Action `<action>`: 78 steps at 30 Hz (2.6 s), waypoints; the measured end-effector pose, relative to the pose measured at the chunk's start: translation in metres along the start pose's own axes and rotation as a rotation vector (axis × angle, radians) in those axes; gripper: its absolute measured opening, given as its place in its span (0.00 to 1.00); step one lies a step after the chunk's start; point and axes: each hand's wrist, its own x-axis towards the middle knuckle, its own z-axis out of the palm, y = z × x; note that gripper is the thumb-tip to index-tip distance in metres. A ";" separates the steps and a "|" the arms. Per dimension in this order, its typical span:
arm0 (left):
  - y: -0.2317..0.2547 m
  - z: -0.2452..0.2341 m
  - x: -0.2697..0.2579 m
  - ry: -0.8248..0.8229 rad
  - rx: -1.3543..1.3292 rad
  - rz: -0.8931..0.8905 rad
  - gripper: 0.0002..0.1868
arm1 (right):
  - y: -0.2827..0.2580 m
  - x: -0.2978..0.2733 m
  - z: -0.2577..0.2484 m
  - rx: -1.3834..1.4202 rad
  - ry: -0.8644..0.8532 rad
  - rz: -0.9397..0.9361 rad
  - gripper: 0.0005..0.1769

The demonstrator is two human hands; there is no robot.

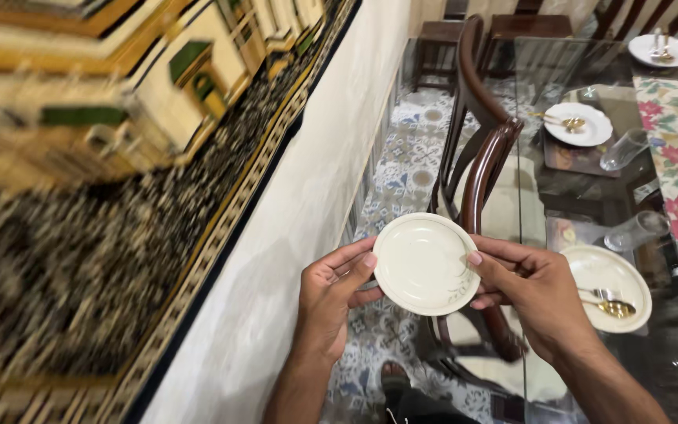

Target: The person takes small plates from a kitchen cabinet, wipes each one with a white cloth, and places them on a dining table.

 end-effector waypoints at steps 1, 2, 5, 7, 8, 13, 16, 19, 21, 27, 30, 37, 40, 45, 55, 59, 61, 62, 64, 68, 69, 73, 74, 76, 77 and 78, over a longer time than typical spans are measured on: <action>0.002 0.006 0.019 -0.021 0.004 -0.016 0.21 | -0.005 0.014 -0.004 -0.001 0.025 0.005 0.24; 0.004 0.011 0.038 -0.038 0.005 -0.023 0.21 | -0.009 0.029 -0.006 0.002 0.043 0.003 0.24; 0.010 0.021 0.089 -0.057 0.049 -0.060 0.23 | -0.016 0.067 -0.014 0.042 0.047 -0.024 0.23; 0.014 0.030 0.120 -0.079 0.062 -0.081 0.24 | -0.025 0.091 -0.019 0.033 0.060 -0.044 0.23; 0.015 0.034 0.135 -0.091 0.064 -0.091 0.24 | -0.029 0.101 -0.021 0.036 0.076 -0.042 0.23; 0.025 0.048 0.218 -0.142 0.062 -0.116 0.21 | -0.052 0.160 -0.020 0.053 0.151 -0.041 0.23; 0.036 0.052 0.272 -0.196 0.080 -0.114 0.21 | -0.065 0.197 -0.016 0.080 0.171 -0.059 0.24; 0.049 0.059 0.325 -0.248 0.102 -0.087 0.21 | -0.080 0.238 -0.012 0.063 0.215 -0.070 0.23; 0.060 0.066 0.356 -0.275 0.108 -0.103 0.21 | -0.090 0.262 -0.008 0.108 0.241 -0.076 0.23; 0.077 0.082 0.459 -0.356 0.128 -0.077 0.21 | -0.124 0.338 -0.001 0.158 0.268 -0.098 0.22; 0.077 0.090 0.504 -0.374 0.098 -0.097 0.22 | -0.140 0.373 0.002 0.161 0.326 -0.078 0.21; 0.077 0.134 0.607 -0.446 0.005 -0.149 0.21 | -0.161 0.464 -0.020 0.178 0.386 -0.073 0.20; 0.075 0.157 0.653 -0.468 0.045 -0.156 0.20 | -0.168 0.507 -0.040 0.209 0.358 -0.089 0.21; 0.074 0.200 0.733 -0.474 0.110 -0.182 0.19 | -0.186 0.584 -0.076 0.268 0.378 -0.106 0.21; 0.063 0.287 0.865 -0.521 0.199 -0.228 0.18 | -0.205 0.710 -0.138 0.385 0.430 -0.116 0.23; 0.043 0.321 0.913 -0.557 0.257 -0.273 0.19 | -0.203 0.743 -0.160 0.428 0.485 -0.127 0.23; 0.029 0.340 0.938 -0.579 0.270 -0.318 0.18 | -0.201 0.758 -0.170 0.466 0.559 -0.098 0.24; 0.022 0.351 0.952 -0.609 0.276 -0.336 0.18 | -0.201 0.766 -0.176 0.473 0.594 -0.099 0.24; 0.009 0.368 0.979 -0.677 0.290 -0.369 0.17 | -0.199 0.779 -0.184 0.485 0.667 -0.086 0.24; -0.013 0.407 1.029 -0.774 0.306 -0.447 0.17 | -0.194 0.811 -0.196 0.489 0.821 -0.079 0.24; -0.017 0.416 1.040 -0.812 0.317 -0.451 0.16 | -0.194 0.819 -0.198 0.482 0.861 -0.083 0.24; -0.029 0.449 1.080 -0.885 0.390 -0.503 0.15 | -0.199 0.852 -0.205 0.513 0.981 -0.043 0.24; -0.033 0.456 1.092 -0.911 0.391 -0.505 0.15 | -0.200 0.860 -0.206 0.516 1.005 -0.054 0.24; -0.043 0.467 1.110 -0.938 0.418 -0.527 0.15 | -0.198 0.875 -0.210 0.516 1.060 -0.032 0.23; -0.048 0.472 1.118 -0.948 0.415 -0.529 0.15 | -0.197 0.882 -0.213 0.513 1.071 -0.035 0.23; -0.054 0.478 1.124 -0.966 0.427 -0.532 0.16 | -0.196 0.888 -0.217 0.527 1.094 -0.027 0.23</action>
